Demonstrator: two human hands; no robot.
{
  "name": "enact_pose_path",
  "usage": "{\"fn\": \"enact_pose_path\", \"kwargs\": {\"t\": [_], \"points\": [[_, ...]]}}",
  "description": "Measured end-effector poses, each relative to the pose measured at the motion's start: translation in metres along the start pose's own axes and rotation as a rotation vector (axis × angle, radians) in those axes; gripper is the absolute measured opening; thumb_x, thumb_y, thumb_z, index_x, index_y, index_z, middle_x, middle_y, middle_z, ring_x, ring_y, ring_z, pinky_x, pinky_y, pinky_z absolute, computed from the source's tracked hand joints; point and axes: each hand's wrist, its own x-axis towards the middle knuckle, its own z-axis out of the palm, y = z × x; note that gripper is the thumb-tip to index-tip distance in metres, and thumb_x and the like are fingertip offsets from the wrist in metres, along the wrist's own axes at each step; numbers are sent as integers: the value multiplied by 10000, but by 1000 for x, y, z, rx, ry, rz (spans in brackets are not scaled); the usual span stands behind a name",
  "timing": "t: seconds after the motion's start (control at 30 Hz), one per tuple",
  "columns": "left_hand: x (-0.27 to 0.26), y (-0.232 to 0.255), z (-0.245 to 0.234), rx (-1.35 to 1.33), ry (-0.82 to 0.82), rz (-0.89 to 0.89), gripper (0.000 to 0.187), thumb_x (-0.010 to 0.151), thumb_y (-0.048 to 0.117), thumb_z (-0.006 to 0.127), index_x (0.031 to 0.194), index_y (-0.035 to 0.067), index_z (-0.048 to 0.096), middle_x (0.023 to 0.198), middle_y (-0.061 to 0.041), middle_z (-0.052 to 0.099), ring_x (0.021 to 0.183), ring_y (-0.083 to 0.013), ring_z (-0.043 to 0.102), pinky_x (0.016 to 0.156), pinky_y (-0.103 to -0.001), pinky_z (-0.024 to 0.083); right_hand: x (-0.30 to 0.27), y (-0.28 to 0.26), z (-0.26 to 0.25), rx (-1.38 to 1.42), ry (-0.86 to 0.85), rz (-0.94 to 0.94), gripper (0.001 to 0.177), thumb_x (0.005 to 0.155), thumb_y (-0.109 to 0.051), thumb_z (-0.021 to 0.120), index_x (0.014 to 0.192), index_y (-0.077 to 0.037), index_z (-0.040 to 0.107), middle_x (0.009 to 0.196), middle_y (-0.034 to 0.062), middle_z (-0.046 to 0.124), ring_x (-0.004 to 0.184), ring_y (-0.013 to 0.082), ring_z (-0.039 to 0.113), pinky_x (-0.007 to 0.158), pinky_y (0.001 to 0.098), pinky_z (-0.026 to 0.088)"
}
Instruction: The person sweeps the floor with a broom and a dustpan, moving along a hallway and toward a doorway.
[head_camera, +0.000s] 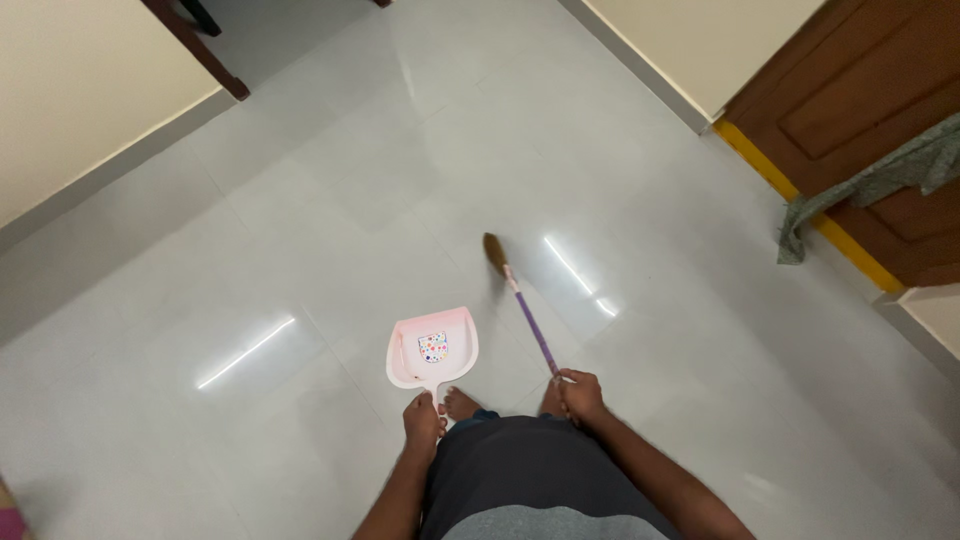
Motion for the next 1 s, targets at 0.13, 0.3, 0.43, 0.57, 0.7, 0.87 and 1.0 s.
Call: {"fn": "enact_pose_path", "kwargs": {"t": [0.13,0.3,0.43,0.57,0.7,0.87,1.0], "points": [[4,-5,-7,-35,-25,32,354,1055,308,466,993,-5,619,730,-68,580,499,-130,495,401,-280,384,2,-4,1,-1,66,10,525,925,-118,725,1420,-17,580,660,107,631,469,160,500,411,317,429],[15,-3,-9,-39,1,12,336,1045,305,470,993,11,623,724,-72,583,489,-140,480,402,-288,371,2,-15,7,59,146,24,425,972,-176,604,1373,-48,654,638,93,632,416,156,456,384,352,379],[17,4,-8,-82,-2,-13,297,1031,300,474,1014,49,633,721,-71,577,483,-142,464,399,-293,360,6,-22,11,-26,154,-115,449,959,-180,676,1376,-22,635,614,74,676,397,131,526,399,310,448],[19,9,-8,-82,-9,3,344,1046,305,467,1009,7,636,724,-76,581,483,-137,475,395,-288,367,6,-20,21,-47,73,-127,477,942,-119,643,1408,-30,593,575,82,600,395,148,491,376,329,415],[19,12,-10,-93,-15,19,340,1044,297,470,1019,-4,627,723,-80,580,477,-143,477,390,-288,360,6,-16,30,-42,-42,-106,479,934,-74,652,1400,22,598,591,74,576,430,134,476,380,318,396],[18,22,-15,-114,-20,-22,287,1022,289,463,1079,71,641,713,-78,567,468,-143,462,387,-287,350,3,-12,35,-70,-117,-89,459,944,-60,643,1381,72,596,621,77,616,451,128,516,397,299,414],[17,25,-25,-114,-10,-23,332,1029,289,465,1071,4,630,701,-85,562,466,-149,463,380,-289,345,2,-14,38,-117,-22,-85,464,922,-54,648,1374,44,607,610,110,644,428,153,511,390,326,414]]}}
